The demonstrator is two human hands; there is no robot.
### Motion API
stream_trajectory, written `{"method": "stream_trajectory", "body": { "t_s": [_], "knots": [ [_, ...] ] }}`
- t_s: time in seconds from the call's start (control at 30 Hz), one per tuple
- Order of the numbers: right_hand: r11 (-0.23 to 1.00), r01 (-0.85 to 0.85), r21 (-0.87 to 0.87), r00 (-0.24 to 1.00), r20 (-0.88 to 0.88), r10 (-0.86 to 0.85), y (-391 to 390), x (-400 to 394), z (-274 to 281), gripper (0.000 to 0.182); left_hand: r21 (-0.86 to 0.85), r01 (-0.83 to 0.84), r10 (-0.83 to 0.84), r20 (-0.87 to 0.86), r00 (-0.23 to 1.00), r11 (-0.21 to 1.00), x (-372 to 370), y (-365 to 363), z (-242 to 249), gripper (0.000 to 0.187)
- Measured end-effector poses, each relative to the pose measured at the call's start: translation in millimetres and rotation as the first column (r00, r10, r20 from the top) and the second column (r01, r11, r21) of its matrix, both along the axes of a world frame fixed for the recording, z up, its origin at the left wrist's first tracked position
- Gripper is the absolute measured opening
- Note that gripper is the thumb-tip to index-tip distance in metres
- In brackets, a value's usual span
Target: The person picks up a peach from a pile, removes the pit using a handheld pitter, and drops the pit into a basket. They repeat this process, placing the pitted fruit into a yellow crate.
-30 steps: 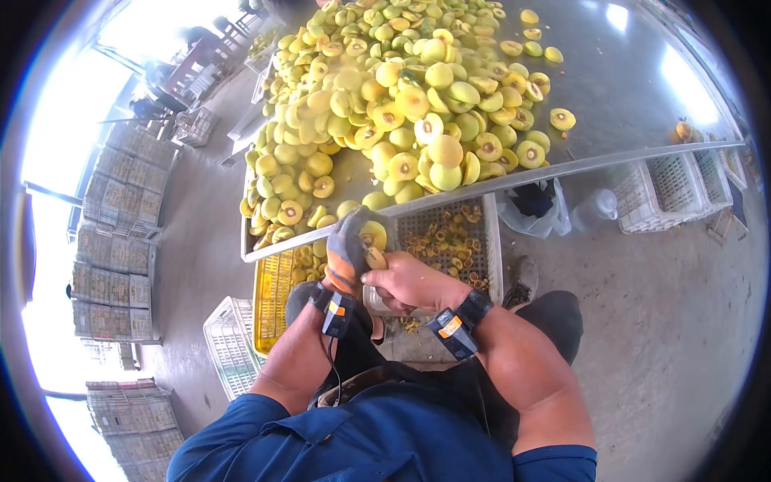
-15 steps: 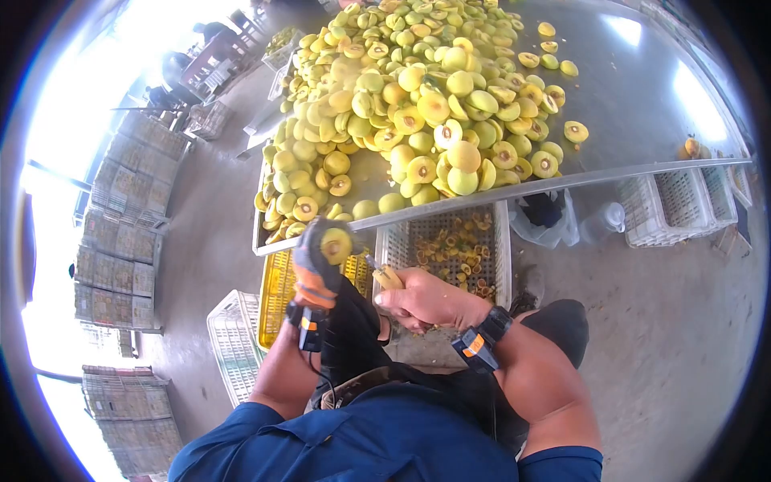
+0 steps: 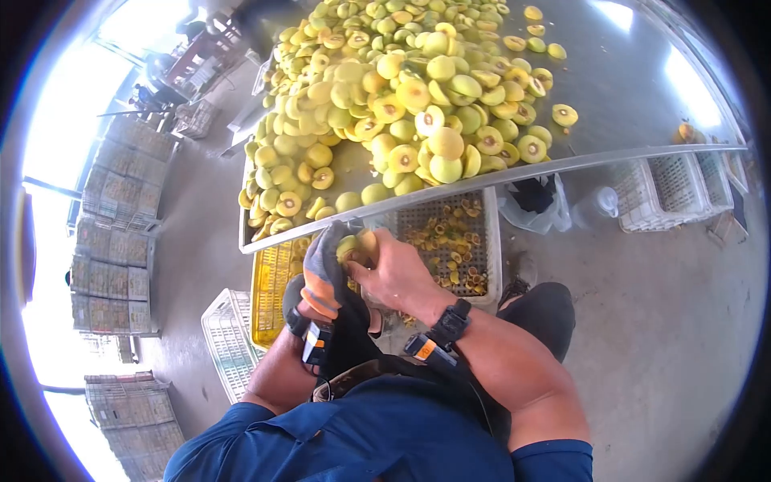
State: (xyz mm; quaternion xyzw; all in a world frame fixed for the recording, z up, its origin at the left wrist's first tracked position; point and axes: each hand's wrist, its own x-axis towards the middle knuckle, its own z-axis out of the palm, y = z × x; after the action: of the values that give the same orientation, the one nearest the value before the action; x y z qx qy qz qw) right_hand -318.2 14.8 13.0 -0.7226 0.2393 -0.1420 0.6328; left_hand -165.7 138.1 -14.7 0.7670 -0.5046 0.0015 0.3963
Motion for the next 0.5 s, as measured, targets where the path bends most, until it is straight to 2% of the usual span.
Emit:
{"method": "stream_trajectory", "body": {
  "t_s": [0.07,0.1,0.2,0.23,0.33,0.37,0.4,0.43,0.47,0.5],
  "knots": [
    [0.997,0.057,-0.057,0.998,0.032,-0.055,-1.5,2.6,-12.6,0.044,0.032,0.048,-0.042,-0.152,0.987,0.998,-10.7,-12.9,8.3,0.025],
    [0.996,0.070,-0.059,0.997,0.027,-0.069,-2.6,2.7,-15.5,0.044,0.059,0.036,-0.034,-0.040,0.999,0.998,-12.7,-16.1,8.7,0.028],
    [0.993,0.092,-0.080,0.996,0.024,-0.090,-7.0,2.1,-20.5,0.041,0.074,0.045,-0.056,0.156,0.986,0.996,-12.3,-14.9,-12.0,0.029],
    [0.991,0.092,-0.093,0.996,0.031,-0.089,-7.3,2.1,-23.8,0.040,0.069,0.022,-0.033,0.165,0.986,0.997,-15.9,-14.1,-10.5,0.029],
    [0.979,0.091,-0.182,0.996,0.011,-0.090,-15.9,0.7,-23.9,0.037,0.131,-0.042,0.053,-0.080,0.995,0.991,-4.7,-1.8,-8.3,0.029],
    [0.973,0.087,-0.214,0.996,-0.004,-0.090,-19.1,-1.3,-24.5,0.036,0.108,-0.052,0.037,0.136,0.990,0.993,-8.7,3.7,18.6,0.028],
    [0.968,0.005,-0.250,0.993,-0.109,-0.034,-23.5,-4.6,-21.6,0.037,0.096,-0.109,0.089,0.192,0.977,0.989,7.8,23.2,7.3,0.039],
    [0.957,-0.077,-0.279,0.976,-0.215,0.016,-30.0,-9.8,-16.4,0.038,0.119,-0.160,0.118,0.300,0.947,0.980,34.4,46.3,-11.3,0.040],
    [0.941,-0.159,-0.298,0.946,-0.320,0.058,-36.2,-15.4,-15.6,0.039,0.172,-0.208,0.136,0.355,0.925,0.963,46.3,67.1,-3.0,0.039],
    [0.909,-0.150,-0.389,0.953,-0.302,0.028,-36.1,-21.0,-29.2,0.041,0.177,-0.209,0.149,0.303,0.941,0.962,53.4,82.3,16.5,0.037]
  ]
}}
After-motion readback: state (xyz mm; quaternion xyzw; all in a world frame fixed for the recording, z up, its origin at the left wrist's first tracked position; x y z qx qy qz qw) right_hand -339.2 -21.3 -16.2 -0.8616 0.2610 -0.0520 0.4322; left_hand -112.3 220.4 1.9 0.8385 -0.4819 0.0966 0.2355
